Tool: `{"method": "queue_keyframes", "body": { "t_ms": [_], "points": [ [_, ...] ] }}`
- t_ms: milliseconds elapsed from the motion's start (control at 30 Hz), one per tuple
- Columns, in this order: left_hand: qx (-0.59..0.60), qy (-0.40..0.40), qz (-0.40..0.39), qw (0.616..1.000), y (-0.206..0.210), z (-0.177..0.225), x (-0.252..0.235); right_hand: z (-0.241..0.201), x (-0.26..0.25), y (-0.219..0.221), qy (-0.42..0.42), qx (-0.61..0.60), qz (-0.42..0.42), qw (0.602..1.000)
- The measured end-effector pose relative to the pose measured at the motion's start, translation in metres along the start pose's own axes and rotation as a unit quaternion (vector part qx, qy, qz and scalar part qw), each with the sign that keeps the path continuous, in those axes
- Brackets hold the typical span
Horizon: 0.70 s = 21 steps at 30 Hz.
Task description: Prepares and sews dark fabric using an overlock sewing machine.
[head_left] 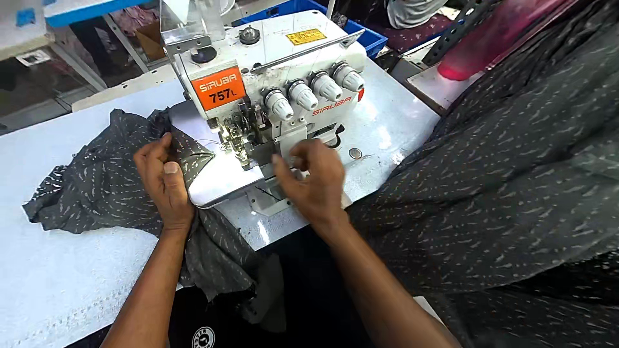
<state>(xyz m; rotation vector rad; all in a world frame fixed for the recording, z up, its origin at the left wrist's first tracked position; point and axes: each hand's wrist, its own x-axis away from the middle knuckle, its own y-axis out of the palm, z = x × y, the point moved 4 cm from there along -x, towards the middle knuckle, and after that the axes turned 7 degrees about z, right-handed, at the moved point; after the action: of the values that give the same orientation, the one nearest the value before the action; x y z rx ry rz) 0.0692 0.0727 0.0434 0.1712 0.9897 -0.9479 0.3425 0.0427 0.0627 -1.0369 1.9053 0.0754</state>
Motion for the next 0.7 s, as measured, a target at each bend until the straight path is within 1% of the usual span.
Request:
{"method": "queue_keyframes", "body": {
  "t_ms": [67, 100, 200, 267, 367, 533, 633, 700],
  "points": [
    [-0.011, 0.0, -0.003, 1.0, 0.0, -0.001, -0.001, 0.002, -0.001, 0.022, -0.018, 0.022, 0.004, 1.0],
    [-0.013, -0.005, -0.001, 1.0, 0.001, -0.002, -0.001, 0.004, -0.004, 0.026, -0.029, 0.032, 0.009, 0.999],
    [-0.017, -0.016, 0.002, 1.0, 0.001, -0.004, -0.001, 0.012, -0.016, 0.02, -0.08, 0.075, 0.029, 0.993],
    [-0.017, -0.016, -0.002, 1.0, 0.001, -0.005, -0.001, 0.012, -0.017, 0.018, -0.099, 0.099, 0.044, 0.989],
    [-0.017, -0.019, -0.007, 1.0, 0.002, -0.006, -0.001, 0.005, -0.006, 0.011, -0.069, 0.103, 0.057, 0.991],
    [-0.017, -0.02, -0.017, 1.0, 0.003, -0.008, -0.002, 0.003, 0.038, -0.013, -0.021, 0.081, 0.07, 0.994],
    [-0.013, -0.013, -0.022, 1.0, 0.004, -0.01, -0.004, 0.011, 0.067, -0.026, -0.016, 0.076, 0.07, 0.994],
    [-0.007, -0.013, -0.02, 1.0, 0.003, -0.011, -0.002, 0.018, 0.08, -0.032, -0.024, 0.088, 0.044, 0.995]
  ]
}}
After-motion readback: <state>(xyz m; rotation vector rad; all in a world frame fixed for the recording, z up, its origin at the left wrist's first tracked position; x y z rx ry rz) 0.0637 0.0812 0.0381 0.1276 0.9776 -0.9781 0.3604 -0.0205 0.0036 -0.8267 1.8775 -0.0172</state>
